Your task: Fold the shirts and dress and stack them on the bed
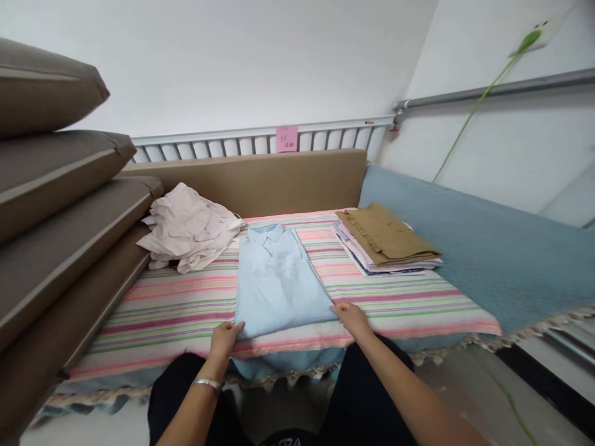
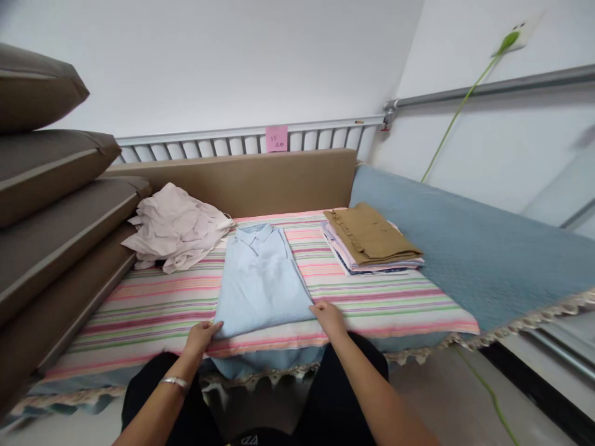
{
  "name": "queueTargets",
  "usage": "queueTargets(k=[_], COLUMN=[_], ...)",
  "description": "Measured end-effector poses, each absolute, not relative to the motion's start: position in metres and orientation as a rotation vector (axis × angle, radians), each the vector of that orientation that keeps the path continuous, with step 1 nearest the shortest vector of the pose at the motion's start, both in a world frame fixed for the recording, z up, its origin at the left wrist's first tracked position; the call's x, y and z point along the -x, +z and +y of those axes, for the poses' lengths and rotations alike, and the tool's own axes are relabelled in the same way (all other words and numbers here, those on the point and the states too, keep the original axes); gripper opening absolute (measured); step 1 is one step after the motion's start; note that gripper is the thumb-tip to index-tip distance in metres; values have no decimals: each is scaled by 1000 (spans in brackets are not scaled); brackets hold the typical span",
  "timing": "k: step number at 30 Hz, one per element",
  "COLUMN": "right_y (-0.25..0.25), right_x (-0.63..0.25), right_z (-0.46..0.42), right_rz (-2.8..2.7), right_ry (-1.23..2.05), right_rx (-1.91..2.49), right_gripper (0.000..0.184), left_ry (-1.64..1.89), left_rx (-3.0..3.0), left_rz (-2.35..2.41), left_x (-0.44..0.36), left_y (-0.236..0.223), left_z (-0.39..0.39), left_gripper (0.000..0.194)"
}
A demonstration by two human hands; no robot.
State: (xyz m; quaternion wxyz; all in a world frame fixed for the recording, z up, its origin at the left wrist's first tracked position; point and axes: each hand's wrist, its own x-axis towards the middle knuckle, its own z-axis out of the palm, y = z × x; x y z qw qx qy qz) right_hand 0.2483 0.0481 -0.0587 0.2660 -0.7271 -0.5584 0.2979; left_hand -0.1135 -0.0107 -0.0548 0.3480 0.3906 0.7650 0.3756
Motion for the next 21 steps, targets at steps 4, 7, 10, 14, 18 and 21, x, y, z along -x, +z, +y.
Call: queueTargets(k=[4, 7, 10, 14, 18, 21], right_y=[-61, -57, -51, -42, -32, -28], right_x=[-248, -246, -245, -239, -212, -185], right_z=[49, 47, 43, 34, 27, 25], right_rz=[-1550, -1581, -1615, -1668, -1898, -2114], right_ry=[704, 639, 593, 404, 57, 89], right_rx=[2036, 2069, 2062, 1965, 1722, 1666], right_gripper=[26, 28, 27, 26, 38, 44], left_ry=[871, 790, 717, 632, 573, 544], left_rx=[-1199, -1295, -1371, -1435, -1471, -1484], left_rz=[2091, 2143, 2164, 2168, 2194, 2239], left_x=[115, 115, 114, 114, 112, 109], left_y=[-63, -66, -64, -52, -37, -35], left_z=[-11, -13, -17, -19, -3, 10], left_gripper=[29, 27, 27, 31, 45, 38])
